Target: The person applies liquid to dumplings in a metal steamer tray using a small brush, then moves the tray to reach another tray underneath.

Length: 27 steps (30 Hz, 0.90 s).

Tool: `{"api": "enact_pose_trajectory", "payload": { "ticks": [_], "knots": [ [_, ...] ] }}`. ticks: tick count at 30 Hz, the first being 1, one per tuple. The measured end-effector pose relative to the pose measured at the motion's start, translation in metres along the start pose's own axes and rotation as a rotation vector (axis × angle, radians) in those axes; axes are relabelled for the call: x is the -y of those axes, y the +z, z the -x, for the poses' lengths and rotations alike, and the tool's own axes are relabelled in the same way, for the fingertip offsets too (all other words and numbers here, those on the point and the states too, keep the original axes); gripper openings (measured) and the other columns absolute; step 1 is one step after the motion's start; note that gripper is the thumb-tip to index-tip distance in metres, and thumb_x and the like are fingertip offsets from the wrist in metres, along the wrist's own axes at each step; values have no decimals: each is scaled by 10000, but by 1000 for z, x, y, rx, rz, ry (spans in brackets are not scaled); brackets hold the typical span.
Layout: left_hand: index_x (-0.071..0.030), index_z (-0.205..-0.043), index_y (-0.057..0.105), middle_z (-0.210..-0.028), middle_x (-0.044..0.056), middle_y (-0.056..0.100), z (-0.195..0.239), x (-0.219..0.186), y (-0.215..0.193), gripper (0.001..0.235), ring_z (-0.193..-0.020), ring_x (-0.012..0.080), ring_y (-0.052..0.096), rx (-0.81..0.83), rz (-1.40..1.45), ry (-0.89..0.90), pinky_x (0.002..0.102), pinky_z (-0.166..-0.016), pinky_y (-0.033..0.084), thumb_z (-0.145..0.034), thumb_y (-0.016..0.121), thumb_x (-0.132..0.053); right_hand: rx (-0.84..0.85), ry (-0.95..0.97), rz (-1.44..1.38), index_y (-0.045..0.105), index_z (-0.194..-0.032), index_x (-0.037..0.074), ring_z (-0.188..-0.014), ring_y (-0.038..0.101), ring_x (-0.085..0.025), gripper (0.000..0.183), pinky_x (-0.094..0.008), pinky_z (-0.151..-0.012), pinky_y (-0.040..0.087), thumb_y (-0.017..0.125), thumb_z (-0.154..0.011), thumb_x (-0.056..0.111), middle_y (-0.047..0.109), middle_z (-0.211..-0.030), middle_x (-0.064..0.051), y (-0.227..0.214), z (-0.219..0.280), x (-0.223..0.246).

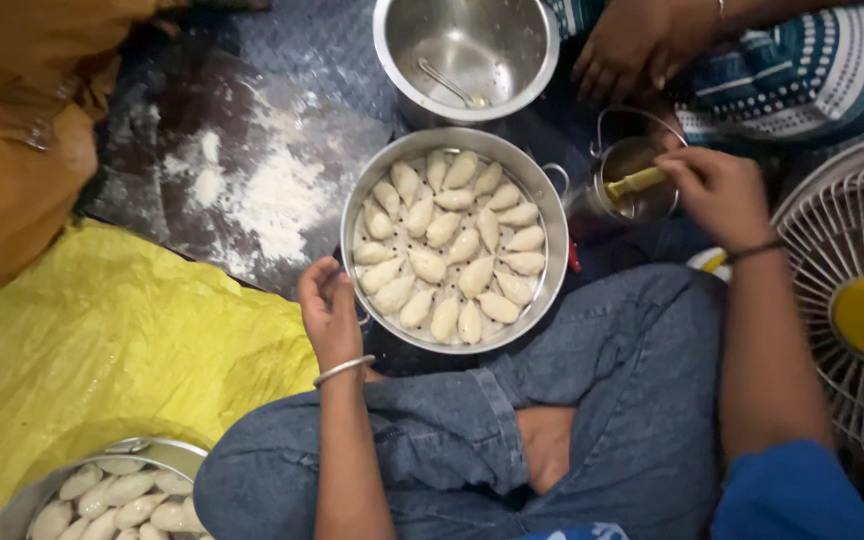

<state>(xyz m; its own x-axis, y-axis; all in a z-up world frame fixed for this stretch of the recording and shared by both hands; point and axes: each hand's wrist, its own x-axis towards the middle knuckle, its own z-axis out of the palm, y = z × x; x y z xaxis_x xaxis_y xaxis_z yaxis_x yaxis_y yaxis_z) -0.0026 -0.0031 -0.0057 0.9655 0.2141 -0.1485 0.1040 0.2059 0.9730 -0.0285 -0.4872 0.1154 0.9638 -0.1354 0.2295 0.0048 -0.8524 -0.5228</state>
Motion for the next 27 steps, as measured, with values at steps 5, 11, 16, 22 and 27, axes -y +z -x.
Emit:
{"api": "enact_pose_trajectory", "payload": {
  "ticks": [5,11,16,22,27],
  "knots": [
    [-26,-1293,573,-1236,71,627,1,-3,1,336,-1110,143,604,25,-29,-48,293,-1000,488,-961,610,-54,-19,195,-184,753,-1205,0,-877,681,-130,176,-269,-784,536,639,-1113,97,749,-1004,-105,-26,9,2],
    [-28,-1285,579,-1218,74,632,2,1,4,315,-1102,152,599,36,-33,-19,299,-997,488,-977,615,-79,29,51,136,778,-1137,86,-889,731,-265,181,-356,-779,559,692,-1031,205,751,-1030,-140,2,5,-1],
    [-30,-1278,582,-1213,68,629,0,1,2,327,-1099,150,598,36,-68,-34,301,-993,489,-956,625,-69,120,92,297,803,-1083,188,-899,718,-326,222,-421,-775,565,684,-978,344,756,-1018,-110,40,-5,0],
    [-46,-1287,576,-1229,62,629,2,1,4,327,-1097,145,600,53,-18,-52,300,-988,490,-961,608,-63,5,97,144,778,-1160,98,-869,739,-268,195,-357,-750,560,679,-1051,226,752,-1035,-142,9,7,7],
    [-46,-1285,575,-1239,59,628,4,-5,7,313,-1109,138,594,83,6,-45,296,-1001,482,-973,602,-50,-13,124,63,760,-1170,23,-848,736,-212,196,-310,-740,551,664,-1057,151,753,-988,-152,-11,23,35]
  ]
}}
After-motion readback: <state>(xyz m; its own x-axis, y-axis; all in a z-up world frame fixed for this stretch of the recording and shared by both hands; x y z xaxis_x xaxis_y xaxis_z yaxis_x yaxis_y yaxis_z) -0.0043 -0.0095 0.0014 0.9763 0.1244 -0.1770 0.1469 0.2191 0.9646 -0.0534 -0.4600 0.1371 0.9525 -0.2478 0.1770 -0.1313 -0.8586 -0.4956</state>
